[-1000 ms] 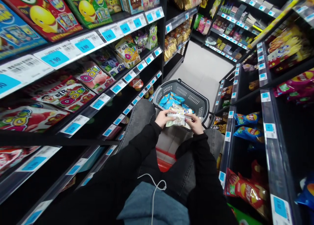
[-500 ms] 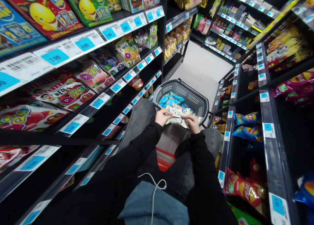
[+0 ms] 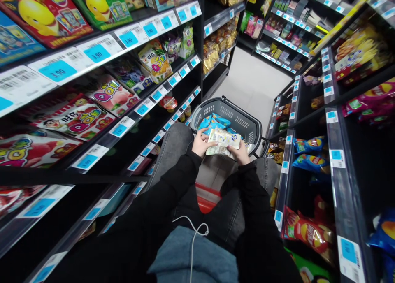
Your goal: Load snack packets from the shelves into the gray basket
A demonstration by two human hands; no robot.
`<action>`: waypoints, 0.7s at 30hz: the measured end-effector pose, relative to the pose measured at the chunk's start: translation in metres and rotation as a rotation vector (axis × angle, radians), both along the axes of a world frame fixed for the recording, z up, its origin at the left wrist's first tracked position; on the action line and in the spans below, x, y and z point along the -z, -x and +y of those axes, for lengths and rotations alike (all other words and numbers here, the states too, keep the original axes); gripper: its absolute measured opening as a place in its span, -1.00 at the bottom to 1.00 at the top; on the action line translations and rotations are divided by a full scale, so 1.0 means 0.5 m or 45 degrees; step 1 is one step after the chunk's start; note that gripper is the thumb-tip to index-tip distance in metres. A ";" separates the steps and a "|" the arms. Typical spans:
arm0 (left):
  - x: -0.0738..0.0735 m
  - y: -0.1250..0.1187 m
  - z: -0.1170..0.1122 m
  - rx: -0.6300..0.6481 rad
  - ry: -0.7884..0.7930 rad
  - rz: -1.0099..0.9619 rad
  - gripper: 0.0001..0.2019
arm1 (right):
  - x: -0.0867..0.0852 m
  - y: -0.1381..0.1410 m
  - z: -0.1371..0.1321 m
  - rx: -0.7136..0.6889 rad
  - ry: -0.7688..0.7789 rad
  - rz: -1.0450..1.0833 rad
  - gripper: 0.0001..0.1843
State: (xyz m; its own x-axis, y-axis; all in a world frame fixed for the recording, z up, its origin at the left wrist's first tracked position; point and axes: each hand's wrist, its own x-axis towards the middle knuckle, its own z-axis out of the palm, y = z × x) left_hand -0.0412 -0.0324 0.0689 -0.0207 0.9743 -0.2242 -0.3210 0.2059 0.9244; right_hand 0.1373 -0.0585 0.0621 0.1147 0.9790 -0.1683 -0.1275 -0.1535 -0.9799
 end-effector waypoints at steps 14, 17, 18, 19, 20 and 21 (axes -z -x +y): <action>0.008 0.018 0.014 0.063 0.362 -0.170 -0.63 | 0.033 -0.138 0.038 0.487 0.340 -0.807 -0.56; 0.003 0.027 0.015 0.176 0.452 -0.071 -0.66 | 0.041 -0.204 0.048 0.553 0.620 -1.176 -0.59; 0.002 0.024 0.012 0.265 0.474 -0.026 -0.65 | 0.047 -0.212 0.052 0.540 0.658 -1.198 -0.60; 0.002 0.019 0.008 0.361 0.483 0.027 -0.63 | 0.056 -0.212 0.056 0.517 0.677 -1.203 -0.61; 0.002 0.012 0.003 0.450 0.476 0.091 -0.61 | 0.066 -0.205 0.059 0.487 0.698 -1.220 -0.61; 0.003 0.005 -0.003 0.519 0.453 0.161 -0.59 | 0.077 -0.194 0.062 0.454 0.720 -1.244 -0.62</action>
